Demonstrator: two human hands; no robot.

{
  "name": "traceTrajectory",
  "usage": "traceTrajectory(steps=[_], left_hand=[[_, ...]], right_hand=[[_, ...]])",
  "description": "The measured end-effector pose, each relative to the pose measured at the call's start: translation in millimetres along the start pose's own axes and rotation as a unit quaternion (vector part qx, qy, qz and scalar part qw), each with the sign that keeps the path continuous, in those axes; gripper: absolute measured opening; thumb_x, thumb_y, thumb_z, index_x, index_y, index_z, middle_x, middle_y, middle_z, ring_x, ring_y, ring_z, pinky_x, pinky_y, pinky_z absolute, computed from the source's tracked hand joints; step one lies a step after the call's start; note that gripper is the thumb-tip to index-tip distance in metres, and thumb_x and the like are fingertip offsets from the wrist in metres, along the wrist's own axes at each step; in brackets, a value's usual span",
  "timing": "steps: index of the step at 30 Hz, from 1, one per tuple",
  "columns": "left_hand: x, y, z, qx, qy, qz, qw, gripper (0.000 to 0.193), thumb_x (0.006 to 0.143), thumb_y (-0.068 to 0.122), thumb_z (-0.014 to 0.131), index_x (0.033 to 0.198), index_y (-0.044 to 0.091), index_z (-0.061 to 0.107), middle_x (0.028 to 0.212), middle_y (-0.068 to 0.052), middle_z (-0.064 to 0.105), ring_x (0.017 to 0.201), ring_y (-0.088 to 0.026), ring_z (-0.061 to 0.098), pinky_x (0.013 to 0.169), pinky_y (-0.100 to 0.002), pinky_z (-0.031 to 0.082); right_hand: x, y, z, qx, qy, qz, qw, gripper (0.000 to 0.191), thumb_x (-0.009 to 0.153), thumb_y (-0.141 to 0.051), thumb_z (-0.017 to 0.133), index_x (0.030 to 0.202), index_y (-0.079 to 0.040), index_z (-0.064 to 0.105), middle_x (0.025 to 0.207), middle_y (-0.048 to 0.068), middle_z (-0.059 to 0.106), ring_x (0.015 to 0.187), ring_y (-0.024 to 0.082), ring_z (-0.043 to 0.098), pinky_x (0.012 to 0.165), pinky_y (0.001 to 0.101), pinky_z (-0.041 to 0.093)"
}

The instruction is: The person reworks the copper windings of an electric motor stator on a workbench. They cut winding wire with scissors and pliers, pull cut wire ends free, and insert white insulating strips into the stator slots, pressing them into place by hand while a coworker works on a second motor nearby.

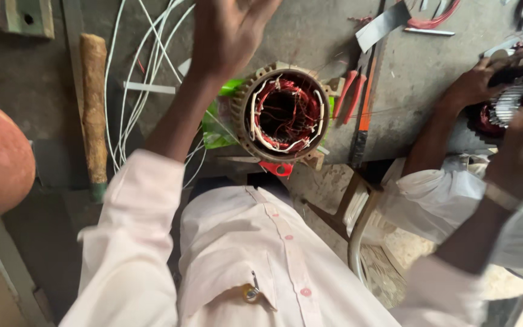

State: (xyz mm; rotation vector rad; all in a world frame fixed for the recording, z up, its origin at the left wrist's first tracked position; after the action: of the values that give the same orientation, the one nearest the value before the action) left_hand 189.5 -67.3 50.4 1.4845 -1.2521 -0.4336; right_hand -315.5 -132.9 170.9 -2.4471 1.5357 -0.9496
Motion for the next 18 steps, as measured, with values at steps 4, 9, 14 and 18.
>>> traceTrajectory(steps=[4,9,14,18], left_hand=[[-125,36,-54,-0.022,-0.031,-0.122,0.992,0.014,0.104,0.017,0.068,0.102,0.003,0.072,0.086,-0.008,0.07,0.075,-0.015,0.068,0.065,-0.03,0.052],[-190,67,-55,-0.056,-0.088,-0.224,0.969,0.017,0.091,0.019,0.076,0.103,0.008,0.074,0.094,-0.008,0.066,0.066,-0.02,0.066,0.06,-0.033,0.054],[-187,70,-41,0.008,-0.084,-0.181,0.98,0.017,0.093,0.015,0.077,0.109,0.011,0.076,0.106,-0.008,0.062,0.089,-0.023,0.066,0.075,-0.038,0.055],[-167,60,-39,0.048,-0.098,-0.069,0.992,0.027,0.094,0.013,0.075,0.121,0.009,0.075,0.13,-0.016,0.056,0.114,-0.032,0.056,0.099,-0.047,0.048]], right_hand=[[-115,-65,41,0.095,-0.006,0.152,0.984,0.024,0.107,-0.025,0.079,0.112,-0.003,0.071,0.102,0.008,0.074,0.091,0.018,0.071,0.085,0.0308,0.058],[-164,-197,103,0.139,-0.281,0.092,0.945,0.015,0.086,-0.009,0.083,0.097,-0.005,0.074,0.08,0.004,0.071,0.063,0.011,0.065,0.052,0.0258,0.05],[-112,-267,151,0.106,-0.274,0.029,0.956,0.025,0.09,-0.011,0.082,0.11,-0.002,0.071,0.093,0.011,0.069,0.069,0.022,0.064,0.06,0.0347,0.051],[-95,-281,174,0.032,-0.251,-0.019,0.967,0.019,0.091,-0.012,0.081,0.108,-0.006,0.073,0.09,0.012,0.068,0.072,0.028,0.065,0.062,0.04,0.049]])
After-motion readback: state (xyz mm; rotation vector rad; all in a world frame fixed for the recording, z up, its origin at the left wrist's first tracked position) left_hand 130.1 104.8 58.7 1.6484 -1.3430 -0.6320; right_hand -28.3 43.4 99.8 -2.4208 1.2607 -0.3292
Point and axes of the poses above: each hand's wrist, its own x-axis towards the middle knuckle, its own z-axis out of the palm, y = z × x, the point moved 1 cm from there along x, towards the middle knuckle
